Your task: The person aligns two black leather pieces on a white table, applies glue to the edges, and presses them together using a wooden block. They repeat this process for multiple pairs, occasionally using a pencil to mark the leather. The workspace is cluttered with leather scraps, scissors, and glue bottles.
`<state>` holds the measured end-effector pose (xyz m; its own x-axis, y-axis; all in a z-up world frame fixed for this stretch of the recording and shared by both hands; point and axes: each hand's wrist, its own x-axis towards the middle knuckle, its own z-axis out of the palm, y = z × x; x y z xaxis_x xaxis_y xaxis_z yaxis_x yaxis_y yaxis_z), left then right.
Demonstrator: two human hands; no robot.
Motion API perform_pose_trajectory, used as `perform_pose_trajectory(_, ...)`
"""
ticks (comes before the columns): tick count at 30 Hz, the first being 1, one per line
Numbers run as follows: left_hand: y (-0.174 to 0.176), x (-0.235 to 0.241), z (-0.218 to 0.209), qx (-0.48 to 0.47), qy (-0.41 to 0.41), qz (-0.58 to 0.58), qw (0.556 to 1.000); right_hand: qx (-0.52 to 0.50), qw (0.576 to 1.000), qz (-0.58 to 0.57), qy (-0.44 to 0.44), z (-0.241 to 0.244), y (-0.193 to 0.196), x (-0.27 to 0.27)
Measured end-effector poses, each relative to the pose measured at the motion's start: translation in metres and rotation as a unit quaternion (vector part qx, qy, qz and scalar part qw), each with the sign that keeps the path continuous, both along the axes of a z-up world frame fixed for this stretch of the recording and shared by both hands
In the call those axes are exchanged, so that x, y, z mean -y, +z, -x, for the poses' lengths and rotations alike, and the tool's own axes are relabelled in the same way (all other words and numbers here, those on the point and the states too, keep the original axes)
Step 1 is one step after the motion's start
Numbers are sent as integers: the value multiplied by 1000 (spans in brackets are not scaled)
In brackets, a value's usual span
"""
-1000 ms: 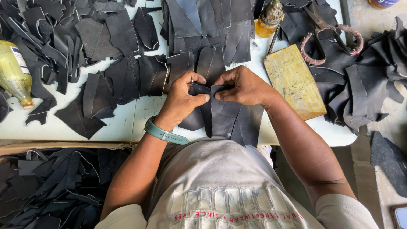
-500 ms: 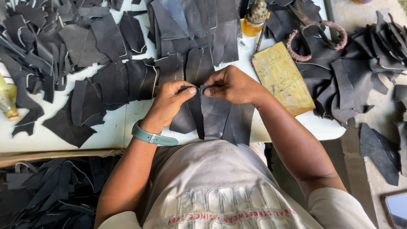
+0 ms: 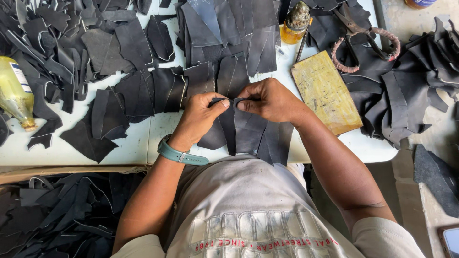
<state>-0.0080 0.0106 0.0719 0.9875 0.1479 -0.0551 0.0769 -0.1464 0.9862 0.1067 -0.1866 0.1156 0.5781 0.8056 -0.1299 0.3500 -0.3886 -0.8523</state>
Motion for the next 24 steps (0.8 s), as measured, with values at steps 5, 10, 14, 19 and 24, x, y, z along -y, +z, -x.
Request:
perform_pose_trajectory(5, 14, 5, 2, 25, 11, -95, 995, -19, 1000, -20, -12, 2, -3, -1)
perform_pose_trajectory(10, 26, 13, 6, 30, 30, -180, 983, -16, 999, -18, -32, 6, 4, -1)
perform_pose_trajectory(14, 14, 29, 5, 136, 74, -244, 957, 81, 993, 51, -65, 15, 7, 0)
perform_pose_trajectory(19, 7, 10, -3, 33, -35, 3, 999, -64, 997, -41, -35, -6, -5, 5)
perform_pose_trajectory(24, 11, 14, 3, -5, -117, 42, 992, -119, 987, -63, 85, -20, -11, 19)
